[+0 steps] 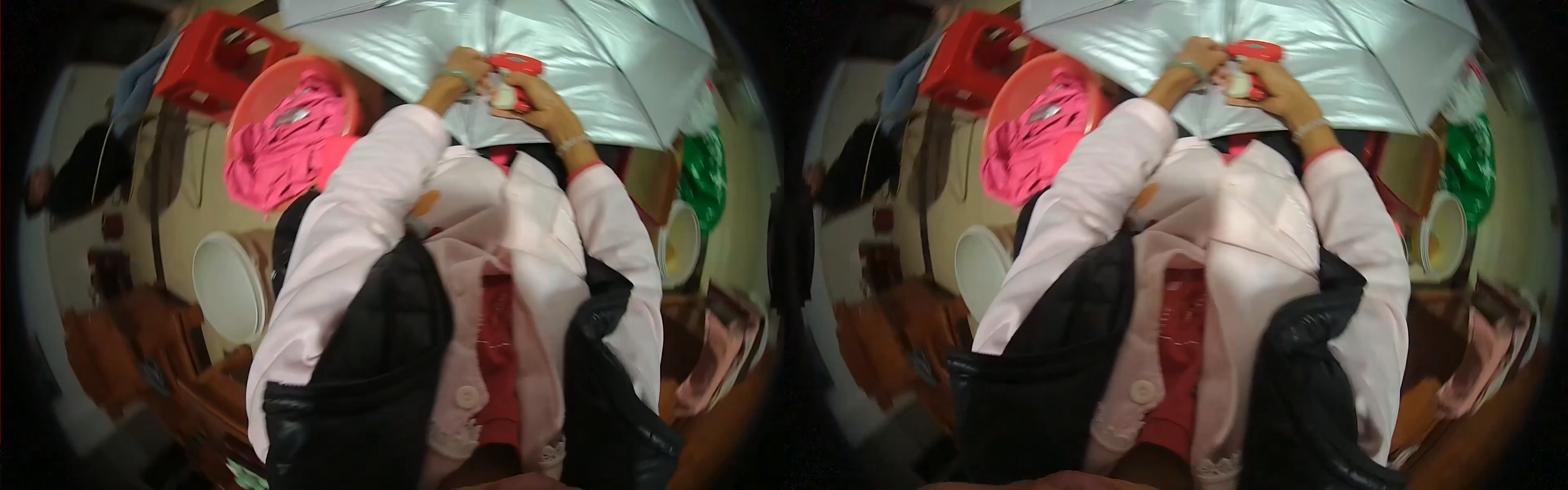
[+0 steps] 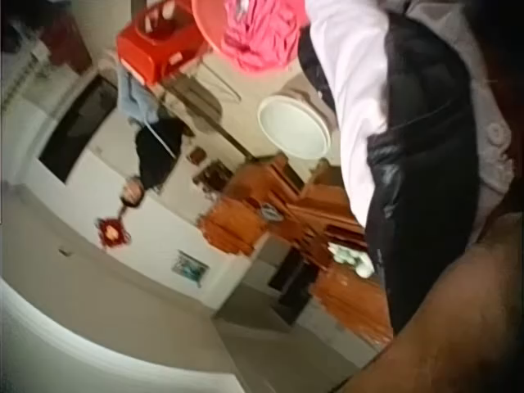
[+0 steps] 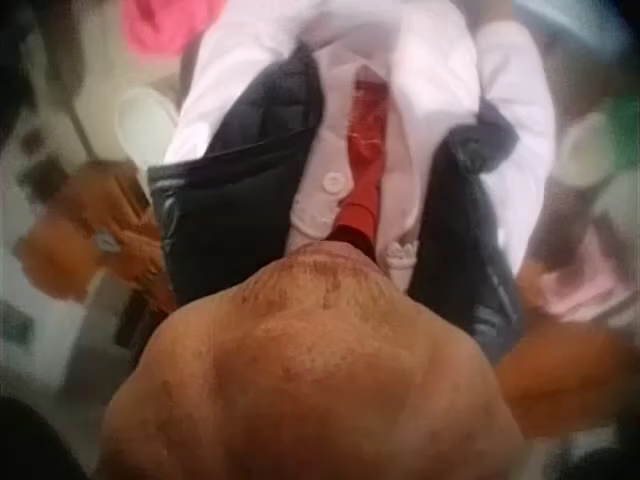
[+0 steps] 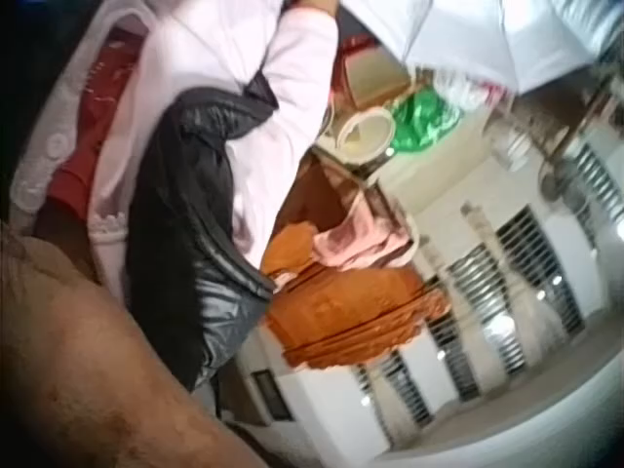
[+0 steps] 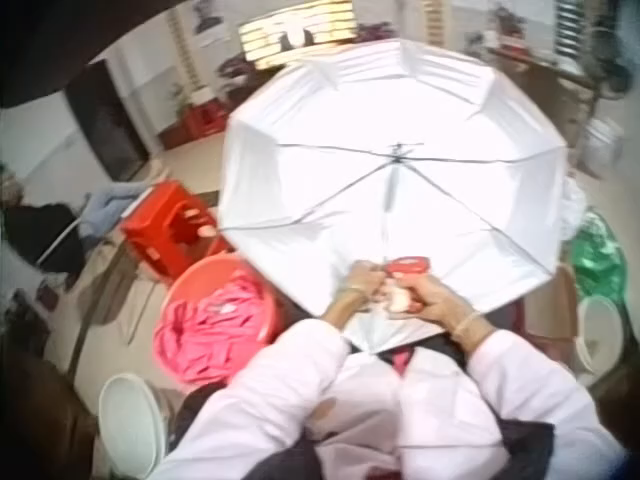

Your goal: Assembling umbrella frames with pink fabric covers and sorting materials from a bucket.

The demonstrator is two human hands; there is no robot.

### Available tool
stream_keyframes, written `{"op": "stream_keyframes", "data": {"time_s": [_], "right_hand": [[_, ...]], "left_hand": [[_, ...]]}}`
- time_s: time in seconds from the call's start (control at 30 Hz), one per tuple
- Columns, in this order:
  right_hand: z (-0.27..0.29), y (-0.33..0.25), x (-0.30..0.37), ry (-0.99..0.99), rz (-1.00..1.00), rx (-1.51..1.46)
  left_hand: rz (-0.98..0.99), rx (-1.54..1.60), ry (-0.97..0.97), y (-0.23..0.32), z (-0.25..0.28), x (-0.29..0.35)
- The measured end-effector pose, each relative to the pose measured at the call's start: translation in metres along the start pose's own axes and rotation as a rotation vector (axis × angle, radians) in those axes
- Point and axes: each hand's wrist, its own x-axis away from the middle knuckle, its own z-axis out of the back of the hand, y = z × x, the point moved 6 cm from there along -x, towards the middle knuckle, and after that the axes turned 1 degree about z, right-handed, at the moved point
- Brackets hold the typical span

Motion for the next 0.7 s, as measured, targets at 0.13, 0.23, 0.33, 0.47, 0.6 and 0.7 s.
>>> {"op": "stream_keyframes", "data": {"time_s": [0.13,0.23,0.33,0.47,0.6,0.7], "right_hand": [[-0.016,0.005,0.002,-0.03,-0.185,-0.168],[0.001,0.001,-0.002,0.073,-0.139,-0.053],[0.008,0.001,-0.001,-0.116,-0.223,-0.209],[-0.036,-0.003,0.003,0.084,-0.17,-0.173],[-0.03,-0.017,0.014,0.097,-0.089,-0.07],[-0.025,-0.048,0.027,0.121,-0.003,0.166]], "left_hand": [[-0.088,-0.209,0.041,-0.005,0.002,-0.008],[-0.074,-0.386,0.03,-0.006,-0.005,-0.014],[-0.025,-0.482,-0.035,-0.006,-0.018,-0.024],[-0.108,-1.021,0.139,-0.022,0.001,-0.043],[-0.375,-1.042,0.228,0.002,-0.003,-0.029],[-0.024,-0.755,0.207,0.019,0.017,-0.022]]}}
